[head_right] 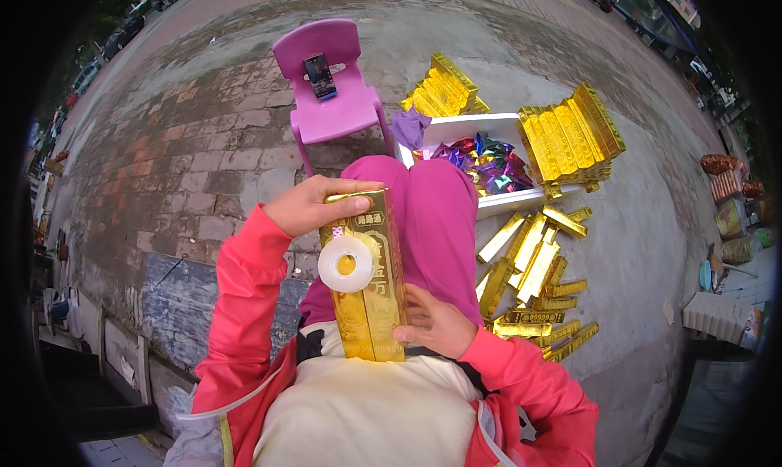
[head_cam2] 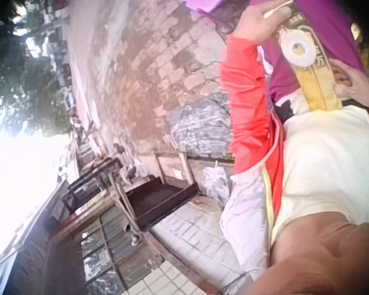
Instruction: The person sits on the ground and repeatedly tapes gold-colored paper bars together using clear adhesive tape. They pick up bars, align them, apply tape to the seam, and set the joined bars aside. The process is repeated for multiple bars throughout the clip.
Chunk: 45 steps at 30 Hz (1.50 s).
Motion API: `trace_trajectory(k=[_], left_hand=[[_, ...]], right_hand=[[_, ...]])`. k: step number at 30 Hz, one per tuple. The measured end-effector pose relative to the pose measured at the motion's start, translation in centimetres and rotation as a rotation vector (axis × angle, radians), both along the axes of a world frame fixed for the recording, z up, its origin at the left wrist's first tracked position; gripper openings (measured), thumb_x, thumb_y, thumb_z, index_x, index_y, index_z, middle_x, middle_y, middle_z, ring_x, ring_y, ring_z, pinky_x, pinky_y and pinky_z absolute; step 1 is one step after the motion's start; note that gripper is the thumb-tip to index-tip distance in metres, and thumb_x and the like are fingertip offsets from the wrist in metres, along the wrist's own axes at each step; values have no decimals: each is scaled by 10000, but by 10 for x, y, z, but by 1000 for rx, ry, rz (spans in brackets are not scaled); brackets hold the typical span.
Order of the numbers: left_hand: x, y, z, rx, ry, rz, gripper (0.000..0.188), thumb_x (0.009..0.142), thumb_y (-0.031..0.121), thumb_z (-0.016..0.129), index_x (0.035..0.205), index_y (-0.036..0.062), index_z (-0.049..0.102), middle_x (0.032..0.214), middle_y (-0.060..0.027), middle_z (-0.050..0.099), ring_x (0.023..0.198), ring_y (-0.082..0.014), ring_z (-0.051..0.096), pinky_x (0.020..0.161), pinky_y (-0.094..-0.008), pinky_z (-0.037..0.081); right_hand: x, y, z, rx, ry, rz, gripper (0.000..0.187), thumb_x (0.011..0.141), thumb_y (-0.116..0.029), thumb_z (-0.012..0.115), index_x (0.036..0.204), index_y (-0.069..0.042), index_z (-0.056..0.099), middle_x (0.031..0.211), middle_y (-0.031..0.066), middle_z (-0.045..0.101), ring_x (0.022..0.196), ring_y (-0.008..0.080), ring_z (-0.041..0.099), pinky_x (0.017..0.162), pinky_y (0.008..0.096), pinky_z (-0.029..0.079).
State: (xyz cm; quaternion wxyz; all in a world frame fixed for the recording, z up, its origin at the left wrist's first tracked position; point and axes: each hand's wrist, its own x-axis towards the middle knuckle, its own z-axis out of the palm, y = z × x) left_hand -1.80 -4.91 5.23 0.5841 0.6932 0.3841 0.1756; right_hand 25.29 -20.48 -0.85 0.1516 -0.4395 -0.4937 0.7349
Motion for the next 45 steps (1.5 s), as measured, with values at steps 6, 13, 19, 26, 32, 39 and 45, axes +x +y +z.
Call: trace_trajectory(k=[6, 13, 19, 26, 32, 39, 45], left_hand=[[0, -9, 8, 54, 41, 7, 504, 1007, 367, 651, 1411, 68, 605, 1269, -69, 693, 1162, -110, 588, 1008, -290, 462], [3, -14, 11, 89, 6, 1, 486, 1012, 348, 648, 1399, 57, 612, 1248, -68, 702, 1145, -108, 596, 997, -290, 470], [8, -14, 10, 101, 4, -11, 472, 1023, 321, 634, 1407, 49, 600, 1302, -80, 678, 1173, -112, 585, 1024, -296, 461], [8, -14, 6, 138, -32, -19, 510, 1012, 370, 632, 1408, 50, 596, 1354, -130, 649, 1236, -176, 582, 1056, -324, 446], [6, -17, 7, 195, -28, -16, 571, 994, 474, 620, 1389, 62, 612, 1347, -169, 658, 1233, -250, 627, 1048, -359, 463], [8, -19, 16, 119, 0, -7, 483, 1012, 316, 644, 1403, 36, 598, 1281, -90, 683, 1166, -129, 591, 1024, -309, 458], [9, -20, 20, 101, -11, -21, 491, 1005, 279, 654, 1416, 22, 578, 1297, -86, 673, 1179, -132, 588, 1031, -316, 459]], right_hand=[[-4, 5, 4, 247, 17, 58, 1021, 980, -409, 672, 1585, 46, -13, 1621, 274, 213, 1451, 378, 373, 1151, 449, 392], [-9, 18, 38, 653, -334, 6, 906, 927, -404, 723, 1544, 51, 239, 1500, 288, 399, 1370, 410, 458, 1129, 471, 388], [-37, 23, 84, 1632, -388, 149, 622, 737, -278, 839, 1270, -97, 575, 1257, 53, 615, 1041, 262, 565, 872, 385, 462], [-45, 52, 98, 1486, -368, 247, 375, 775, -239, 792, 1094, -104, 648, 958, 23, 635, 891, 230, 517, 786, 372, 407], [-11, 82, 135, 1368, -323, 177, 252, 823, -227, 758, 1012, -98, 653, 885, 22, 613, 845, 240, 480, 779, 380, 357], [16, 74, 124, 1379, -588, -21, 229, 787, -225, 793, 943, -117, 663, 835, -19, 636, 824, 211, 495, 799, 373, 366], [18, 74, 95, 1364, -566, -103, 229, 792, -230, 793, 958, -124, 676, 816, -19, 626, 836, 209, 512, 813, 366, 371]])
